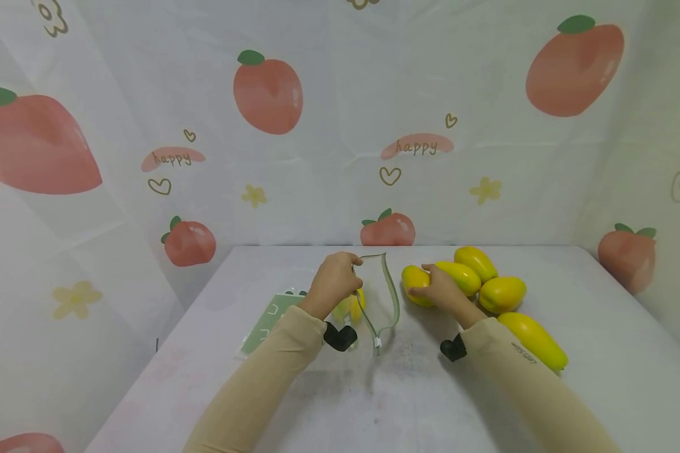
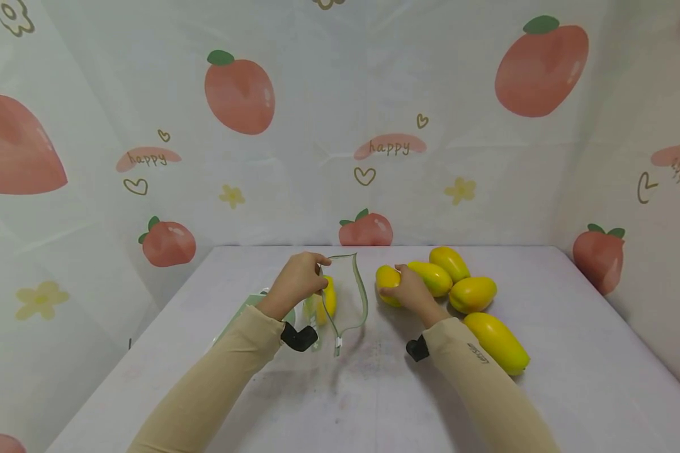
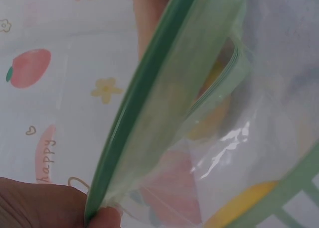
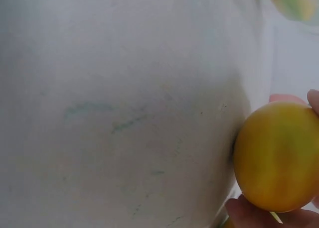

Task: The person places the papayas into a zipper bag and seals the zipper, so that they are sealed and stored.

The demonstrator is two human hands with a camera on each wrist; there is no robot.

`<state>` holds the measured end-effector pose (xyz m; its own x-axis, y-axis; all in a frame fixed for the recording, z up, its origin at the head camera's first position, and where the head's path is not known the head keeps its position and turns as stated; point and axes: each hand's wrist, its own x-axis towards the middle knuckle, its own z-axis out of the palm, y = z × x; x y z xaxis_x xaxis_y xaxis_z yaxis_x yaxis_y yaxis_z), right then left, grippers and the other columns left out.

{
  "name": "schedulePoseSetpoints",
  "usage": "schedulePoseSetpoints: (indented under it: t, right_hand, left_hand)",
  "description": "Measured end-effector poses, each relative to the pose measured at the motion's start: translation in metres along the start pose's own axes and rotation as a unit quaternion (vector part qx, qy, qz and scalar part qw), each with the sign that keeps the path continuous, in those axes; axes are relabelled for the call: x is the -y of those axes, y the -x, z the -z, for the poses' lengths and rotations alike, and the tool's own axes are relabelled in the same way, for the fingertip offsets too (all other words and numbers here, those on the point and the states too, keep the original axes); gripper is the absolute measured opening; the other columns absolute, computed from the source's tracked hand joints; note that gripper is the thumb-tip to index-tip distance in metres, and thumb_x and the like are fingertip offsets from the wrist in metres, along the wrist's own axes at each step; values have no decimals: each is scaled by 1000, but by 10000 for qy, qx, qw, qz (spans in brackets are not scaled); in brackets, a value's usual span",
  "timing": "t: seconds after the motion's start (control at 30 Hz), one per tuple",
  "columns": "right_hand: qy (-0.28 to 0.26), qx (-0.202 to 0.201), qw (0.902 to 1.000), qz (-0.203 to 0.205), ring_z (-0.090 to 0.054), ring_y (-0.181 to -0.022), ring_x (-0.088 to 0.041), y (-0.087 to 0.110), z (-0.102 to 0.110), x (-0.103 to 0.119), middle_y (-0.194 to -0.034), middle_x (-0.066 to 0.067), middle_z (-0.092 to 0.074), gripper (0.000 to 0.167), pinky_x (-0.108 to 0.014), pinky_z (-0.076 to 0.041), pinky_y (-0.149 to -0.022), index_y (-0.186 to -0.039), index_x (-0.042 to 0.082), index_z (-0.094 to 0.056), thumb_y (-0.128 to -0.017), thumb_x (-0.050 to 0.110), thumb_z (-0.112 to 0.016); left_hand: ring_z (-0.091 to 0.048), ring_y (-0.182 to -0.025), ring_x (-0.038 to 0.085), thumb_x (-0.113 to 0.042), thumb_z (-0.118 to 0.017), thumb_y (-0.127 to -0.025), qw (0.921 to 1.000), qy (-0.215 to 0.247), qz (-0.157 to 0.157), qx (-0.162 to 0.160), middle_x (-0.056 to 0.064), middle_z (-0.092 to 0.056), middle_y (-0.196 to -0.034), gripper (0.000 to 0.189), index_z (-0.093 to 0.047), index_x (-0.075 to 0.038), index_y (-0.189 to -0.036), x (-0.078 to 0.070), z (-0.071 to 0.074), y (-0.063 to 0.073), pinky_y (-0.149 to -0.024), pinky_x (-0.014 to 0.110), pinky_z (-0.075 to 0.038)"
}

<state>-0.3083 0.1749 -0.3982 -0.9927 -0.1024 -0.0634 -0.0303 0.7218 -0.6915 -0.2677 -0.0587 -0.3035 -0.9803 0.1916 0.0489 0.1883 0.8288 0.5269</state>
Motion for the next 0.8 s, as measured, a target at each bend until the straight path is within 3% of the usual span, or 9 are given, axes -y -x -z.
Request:
schedulePoseSetpoints:
  t: [0.5, 0.8]
  right_hand:
    - [72, 54, 10000, 34, -47, -120, -37, 11, -3, 0, -142, -27, -43, 75, -56, -34, -108, -144, -2, -34, -87, 32, -69]
    - [137, 29, 9999, 98, -46, -120, -40, 24, 8, 6, -143, -29, -40, 75, -59, -34, -106, -145, -2, -33, -88, 32, -68]
  left_hand:
    - [-61, -51, 9, 2, -64, -81, 10000, -15, -70, 6, 0, -63, -59, 46, -64, -6, -126, 0, 1, 2, -51, 21, -44]
    - [-61, -51, 9, 2, -64, -81, 10000, -39, -54, -10, 1, -63, -58, 46, -64, -7, -126, -1, 2, 2, -51, 21, -45]
